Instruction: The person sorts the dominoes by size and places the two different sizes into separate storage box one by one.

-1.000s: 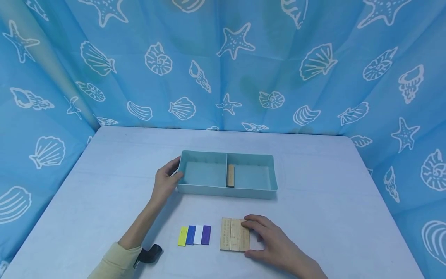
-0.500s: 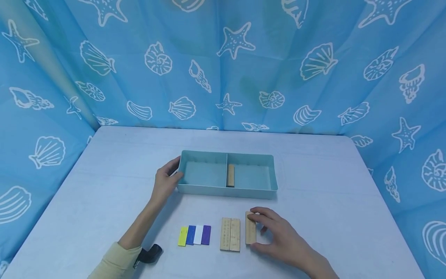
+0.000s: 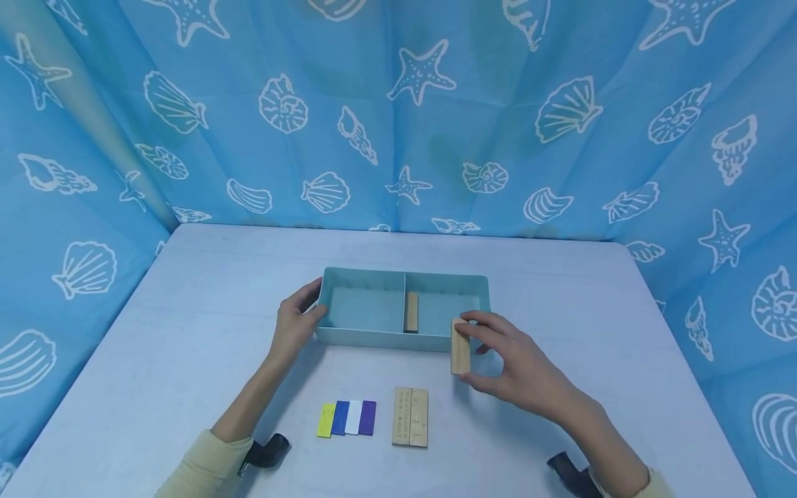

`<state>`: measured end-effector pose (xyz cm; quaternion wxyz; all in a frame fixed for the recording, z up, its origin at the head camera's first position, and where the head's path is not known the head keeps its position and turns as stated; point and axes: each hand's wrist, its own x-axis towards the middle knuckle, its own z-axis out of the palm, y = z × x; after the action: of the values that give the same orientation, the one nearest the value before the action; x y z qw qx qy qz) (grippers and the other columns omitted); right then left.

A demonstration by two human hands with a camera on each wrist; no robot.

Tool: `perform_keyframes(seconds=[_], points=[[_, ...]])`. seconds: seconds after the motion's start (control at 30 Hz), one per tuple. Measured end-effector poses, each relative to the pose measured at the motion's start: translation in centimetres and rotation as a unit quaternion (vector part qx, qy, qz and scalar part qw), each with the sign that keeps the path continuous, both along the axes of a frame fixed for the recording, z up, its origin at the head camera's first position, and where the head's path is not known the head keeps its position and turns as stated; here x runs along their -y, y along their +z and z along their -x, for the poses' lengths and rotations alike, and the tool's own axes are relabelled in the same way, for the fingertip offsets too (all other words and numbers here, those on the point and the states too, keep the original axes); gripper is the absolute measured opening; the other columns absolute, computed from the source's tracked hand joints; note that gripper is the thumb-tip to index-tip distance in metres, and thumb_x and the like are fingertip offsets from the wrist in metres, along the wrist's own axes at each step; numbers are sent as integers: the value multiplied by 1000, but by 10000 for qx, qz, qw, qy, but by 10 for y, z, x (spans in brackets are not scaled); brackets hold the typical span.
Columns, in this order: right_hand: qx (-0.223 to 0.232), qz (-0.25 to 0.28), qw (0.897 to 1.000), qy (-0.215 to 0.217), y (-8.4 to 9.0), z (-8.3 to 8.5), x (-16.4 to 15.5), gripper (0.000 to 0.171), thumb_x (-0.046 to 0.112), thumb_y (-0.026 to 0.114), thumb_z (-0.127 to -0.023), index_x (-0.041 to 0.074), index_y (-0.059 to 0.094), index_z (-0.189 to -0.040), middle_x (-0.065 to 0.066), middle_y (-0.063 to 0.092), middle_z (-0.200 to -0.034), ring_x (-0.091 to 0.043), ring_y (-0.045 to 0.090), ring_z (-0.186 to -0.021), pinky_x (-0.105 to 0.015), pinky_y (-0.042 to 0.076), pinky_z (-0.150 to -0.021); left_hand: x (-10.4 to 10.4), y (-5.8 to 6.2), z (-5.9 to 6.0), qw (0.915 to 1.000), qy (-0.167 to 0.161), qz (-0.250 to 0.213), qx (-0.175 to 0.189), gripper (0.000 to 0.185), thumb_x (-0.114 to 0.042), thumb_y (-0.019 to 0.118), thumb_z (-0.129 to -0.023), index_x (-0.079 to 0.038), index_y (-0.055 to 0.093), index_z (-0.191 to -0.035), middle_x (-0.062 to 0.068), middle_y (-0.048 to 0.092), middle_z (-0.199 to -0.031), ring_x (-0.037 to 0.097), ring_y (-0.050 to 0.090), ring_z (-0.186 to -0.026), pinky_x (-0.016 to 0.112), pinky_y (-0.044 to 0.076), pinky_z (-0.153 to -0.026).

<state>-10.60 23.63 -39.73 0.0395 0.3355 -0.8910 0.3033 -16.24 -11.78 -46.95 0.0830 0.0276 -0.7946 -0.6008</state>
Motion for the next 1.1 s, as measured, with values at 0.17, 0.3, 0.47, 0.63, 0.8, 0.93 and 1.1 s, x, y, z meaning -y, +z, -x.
perform_keyframes(seconds=[0.17,0.3,0.47,0.63,0.8,0.93,1.1], points=[[-138,12,9999,70,8,31,-2,72,5,87,-73,8,57,-138,-10,52,-137,-19,63,-101,-29,59,-73,0,0,1,10000,9,11,0,54,3,57,-88,-1,51,-141,16,53,-143,31,46,-135,44,39,-110],[161,84,9998,18,5,57,2,67,7,86,-76,4,57,-137,-12,51,-137,-23,61,-107,-34,60,-76,0,0,1,10000,0,9,19,53,3,56,-88,0,51,-142,16,52,-143,31,46,-135,44,39,-110],[947,-23,9955,-66,-8,80,16,62,18,82,-82,2,58,-136,-16,50,-140,-32,62,-109,-47,57,-84,-1,0,0,10000,40,9,37,53,3,56,-88,-1,52,-141,16,53,-143,31,46,-135,44,39,-110],[1100,-378,9932,29,-26,92,28,58,21,82,-83,-1,60,-132,-19,53,-137,-35,61,-114,-49,53,-93,-1,1,0,10000,52,31,45,54,3,56,-87,-1,51,-141,16,53,-143,32,47,-134,44,40,-110],[1072,-690,9918,-22,-35,99,33,58,22,82,-82,1,62,-131,-15,57,-134,-33,59,-116,-49,52,-95,-2,1,-1,10000,31,9,59,54,3,57,-88,-1,51,-141,16,52,-143,32,46,-135,44,39,-110],[1156,-868,9895,4,-34,102,39,59,23,83,-81,2,62,-132,-14,58,-133,-32,59,-117,-48,52,-95,-1,0,-1,10000,13,-26,-23,54,3,57,-88,0,51,-141,17,52,-143,32,46,-135,45,39,-110],[1156,-1113,9870,66,-38,106,46,58,22,83,-81,1,62,-130,-14,59,-131,-31,60,-115,-45,52,-95,-2,0,1,10000,44,46,-28,55,3,57,-87,0,51,-141,17,53,-142,32,47,-134,44,41,-109]])
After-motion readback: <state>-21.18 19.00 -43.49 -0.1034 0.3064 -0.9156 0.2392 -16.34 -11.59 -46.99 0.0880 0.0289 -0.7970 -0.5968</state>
